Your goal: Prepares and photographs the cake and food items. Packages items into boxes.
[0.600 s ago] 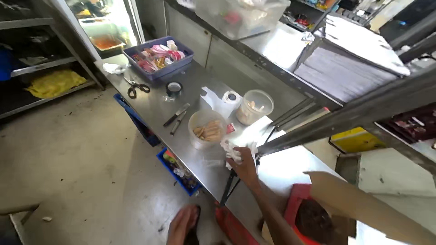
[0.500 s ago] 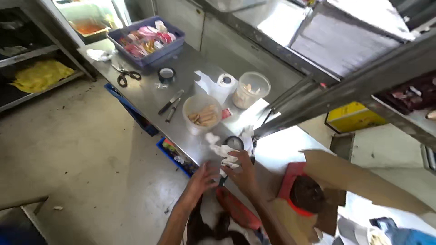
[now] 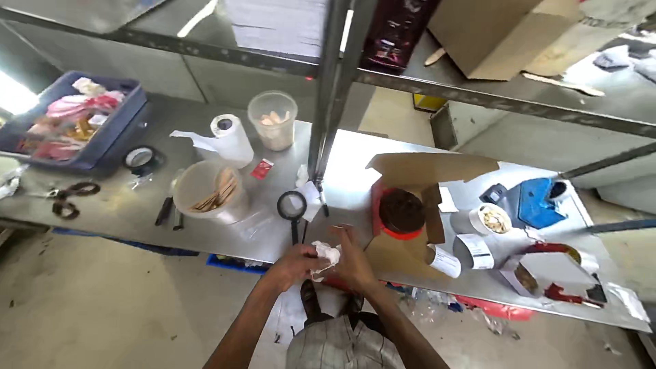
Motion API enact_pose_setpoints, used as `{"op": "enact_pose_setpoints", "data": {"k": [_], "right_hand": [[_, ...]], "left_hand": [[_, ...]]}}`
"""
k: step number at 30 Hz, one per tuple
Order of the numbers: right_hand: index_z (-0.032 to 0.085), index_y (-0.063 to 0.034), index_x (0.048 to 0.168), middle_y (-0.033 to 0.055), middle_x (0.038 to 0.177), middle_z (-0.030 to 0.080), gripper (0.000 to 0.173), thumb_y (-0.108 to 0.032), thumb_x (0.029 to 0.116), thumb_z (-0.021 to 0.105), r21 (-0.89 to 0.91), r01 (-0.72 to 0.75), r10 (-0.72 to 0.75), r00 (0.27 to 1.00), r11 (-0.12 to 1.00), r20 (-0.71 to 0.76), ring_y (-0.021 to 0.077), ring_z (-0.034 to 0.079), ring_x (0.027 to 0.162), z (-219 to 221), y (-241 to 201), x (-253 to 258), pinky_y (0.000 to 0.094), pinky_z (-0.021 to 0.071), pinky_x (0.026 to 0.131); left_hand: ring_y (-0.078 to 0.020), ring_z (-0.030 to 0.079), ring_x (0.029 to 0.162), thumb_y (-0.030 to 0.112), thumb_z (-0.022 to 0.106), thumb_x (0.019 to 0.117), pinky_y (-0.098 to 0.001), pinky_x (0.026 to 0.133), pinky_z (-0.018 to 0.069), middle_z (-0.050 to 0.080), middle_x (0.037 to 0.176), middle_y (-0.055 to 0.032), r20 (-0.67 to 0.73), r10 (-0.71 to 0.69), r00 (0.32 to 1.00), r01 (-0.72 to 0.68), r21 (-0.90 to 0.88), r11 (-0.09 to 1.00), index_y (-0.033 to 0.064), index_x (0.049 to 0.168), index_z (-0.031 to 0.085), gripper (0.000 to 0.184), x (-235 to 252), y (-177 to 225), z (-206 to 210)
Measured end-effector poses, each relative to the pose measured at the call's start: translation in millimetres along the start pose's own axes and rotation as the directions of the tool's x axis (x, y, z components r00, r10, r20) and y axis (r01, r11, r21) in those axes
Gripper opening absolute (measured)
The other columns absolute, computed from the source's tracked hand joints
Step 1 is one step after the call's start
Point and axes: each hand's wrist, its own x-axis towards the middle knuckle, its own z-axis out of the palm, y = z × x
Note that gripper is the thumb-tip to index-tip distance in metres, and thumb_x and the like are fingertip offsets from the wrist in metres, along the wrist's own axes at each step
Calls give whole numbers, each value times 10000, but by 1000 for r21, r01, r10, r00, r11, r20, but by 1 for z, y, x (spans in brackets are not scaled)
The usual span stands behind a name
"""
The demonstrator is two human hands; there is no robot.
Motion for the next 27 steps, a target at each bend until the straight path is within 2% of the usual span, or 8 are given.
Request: {"op": "enact_pose_setpoints", "data": {"k": [8, 12, 14, 16, 19, 22, 25, 27], "right_hand": [[381, -283, 1562, 199, 1503, 431, 1281, -464, 461, 1011, 15, -27, 24, 984, 1000, 177, 409, 457, 1345, -5, 4, 8, 626, 463, 1036], [316, -305, 1594, 212, 1499, 419, 1313, -411, 489, 1017, 6, -7, 6, 974, 1000, 226, 432, 453, 1330, -6, 1, 16, 638, 470, 1002], [377, -267, 1580, 237, 1481, 448, 1200, -317, 555, 999, 12, -13, 12, 996, 1000, 85, 469, 475, 1304, -16, 4, 18, 663, 479, 980], [388, -235, 1568, 251, 1433, 471, 1242, -414, 510, 1013, -64, -1, -6, 995, 998, -104, 487, 483, 1275, -39, 7, 19, 688, 480, 958], [393, -210, 1557, 202, 1432, 472, 1318, -608, 442, 973, -112, 182, -204, 951, 977, -232, 405, 490, 1288, -60, 2, -5, 621, 499, 975], [481, -208, 1464, 167, 1425, 482, 1157, -733, 514, 880, -159, 424, -449, 787, 892, -423, 313, 518, 1285, -52, 11, -30, 515, 530, 973], [392, -342, 1470, 36, 1446, 419, 1105, -774, 558, 842, -276, 484, -550, 635, 830, -543, 192, 480, 1317, -49, 32, -43, 393, 507, 1012], [428, -321, 1457, 52, 1416, 465, 1052, -759, 594, 840, -316, 452, -549, 636, 834, -542, 229, 501, 1301, -55, 46, -54, 431, 512, 1011]], "left_hand": [[-137, 697, 741, 247, 757, 912, -342, 739, 601, 724, 826, -55, -22, 212, 977, -193, 332, 923, 3, 943, 712, 250, -9, -2, 7], [-131, 662, 732, 362, 757, 892, -365, 744, 563, 696, 775, -45, -66, 260, 963, -160, 636, 755, 37, 835, 719, 332, -28, 6, 4], [-154, 651, 740, 373, 758, 886, -395, 753, 554, 683, 766, -69, -33, 310, 950, -183, 746, 640, 24, 801, 716, 362, -54, 15, 0], [-159, 675, 757, 391, 750, 896, -409, 764, 578, 698, 781, -67, -44, 362, 931, -193, 783, 592, 39, 817, 722, 362, -78, 16, -16], [-296, 669, 797, 317, 708, 944, -532, 794, 558, 681, 830, -174, -325, 467, 822, -12, 811, 585, -43, 902, 702, 363, -75, 15, -51], [-440, 670, 943, 238, 690, 971, -645, 892, 513, 683, 963, -285, -536, 493, 685, 154, 768, 621, -102, 1030, 681, 346, -34, 15, -85], [-485, 586, 1227, 224, 747, 938, -651, 1070, 426, 616, 1281, -334, -608, 471, 640, 195, 721, 665, -95, 1323, 594, 523, -20, 6, -91], [-498, 557, 1261, 241, 780, 905, -655, 1082, 416, 584, 1321, -348, -650, 524, 551, 172, 703, 690, -99, 1356, 558, 607, -29, 1, -79]]}}
